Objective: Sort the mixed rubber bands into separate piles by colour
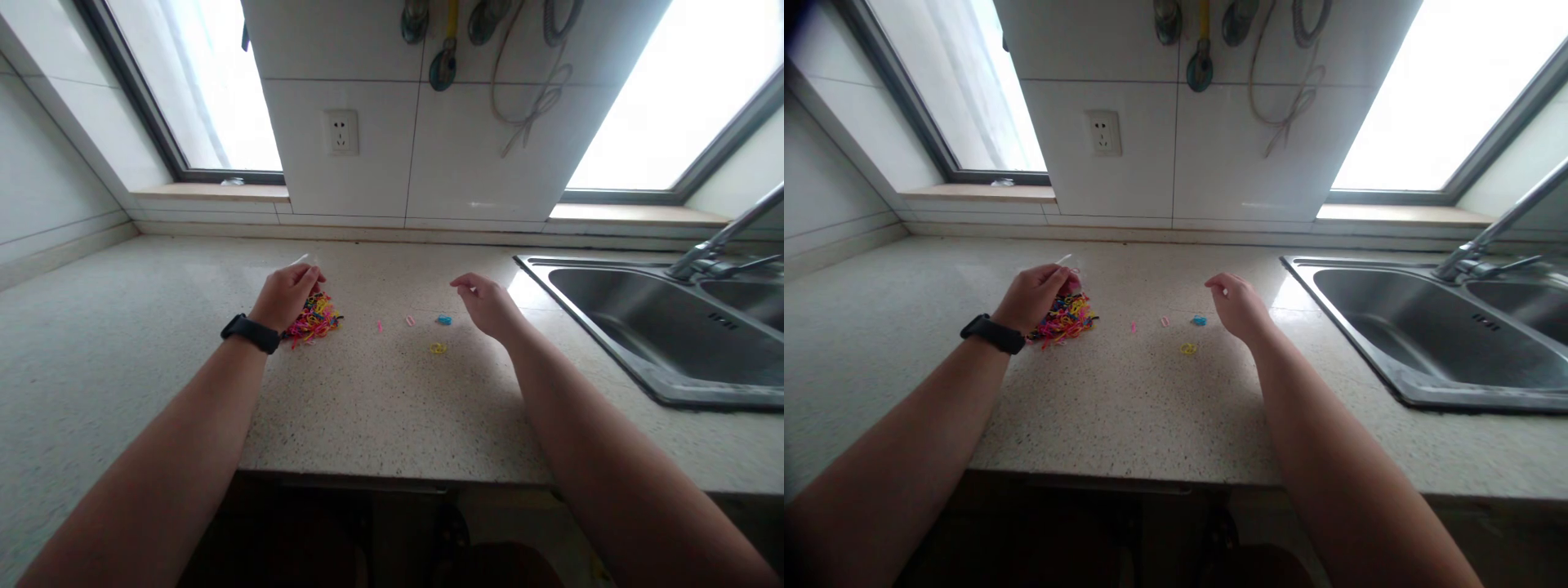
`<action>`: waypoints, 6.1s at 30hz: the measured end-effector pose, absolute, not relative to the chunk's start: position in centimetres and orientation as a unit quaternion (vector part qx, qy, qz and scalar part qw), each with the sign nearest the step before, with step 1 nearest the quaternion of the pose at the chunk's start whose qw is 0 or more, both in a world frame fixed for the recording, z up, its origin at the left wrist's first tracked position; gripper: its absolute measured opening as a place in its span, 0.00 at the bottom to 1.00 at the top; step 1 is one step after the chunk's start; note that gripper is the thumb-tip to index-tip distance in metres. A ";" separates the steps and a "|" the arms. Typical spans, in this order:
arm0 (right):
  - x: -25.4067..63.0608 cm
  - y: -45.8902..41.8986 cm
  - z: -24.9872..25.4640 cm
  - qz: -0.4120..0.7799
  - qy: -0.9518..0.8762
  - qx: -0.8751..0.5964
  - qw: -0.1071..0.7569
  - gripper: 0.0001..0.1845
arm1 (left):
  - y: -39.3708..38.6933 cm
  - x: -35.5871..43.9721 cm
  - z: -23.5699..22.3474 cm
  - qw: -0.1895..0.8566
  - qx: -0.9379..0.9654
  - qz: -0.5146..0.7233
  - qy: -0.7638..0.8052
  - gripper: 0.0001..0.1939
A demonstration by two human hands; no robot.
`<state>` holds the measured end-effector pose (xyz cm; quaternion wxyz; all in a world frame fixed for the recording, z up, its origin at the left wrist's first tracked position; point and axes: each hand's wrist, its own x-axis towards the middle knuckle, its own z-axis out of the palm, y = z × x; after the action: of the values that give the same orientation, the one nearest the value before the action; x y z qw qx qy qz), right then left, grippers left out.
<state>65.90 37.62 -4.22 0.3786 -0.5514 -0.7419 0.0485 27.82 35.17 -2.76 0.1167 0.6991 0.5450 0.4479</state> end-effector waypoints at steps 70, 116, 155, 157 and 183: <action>58.0 31.7 -2.8 0.184 -0.818 -0.374 0.396 0.08 | 32.6 33.6 -2.5 0.412 0.674 0.452 0.414 0.14; 57.9 30.8 -2.7 0.208 -0.793 -0.367 0.439 0.07 | 31.3 36.6 -2.5 0.475 0.680 0.409 0.380 0.12; 59.6 31.9 -2.7 0.309 -0.759 -0.385 0.424 0.06 | 31.7 38.4 -3.3 0.383 0.710 0.443 0.390 0.13; 59.6 32.0 -2.7 0.314 -0.756 -0.382 0.429 0.06 | 31.8 38.2 -3.5 0.388 0.699 0.458 0.388 0.12; 60.7 32.9 -3.0 0.245 -0.775 -0.427 0.396 0.07 | 32.2 37.8 -3.2 0.359 0.723 0.429 0.405 0.15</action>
<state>60.65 32.93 -3.05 0.3963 -0.4266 -0.7754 0.2445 37.75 32.22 -3.24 0.3590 0.7232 0.4046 0.4294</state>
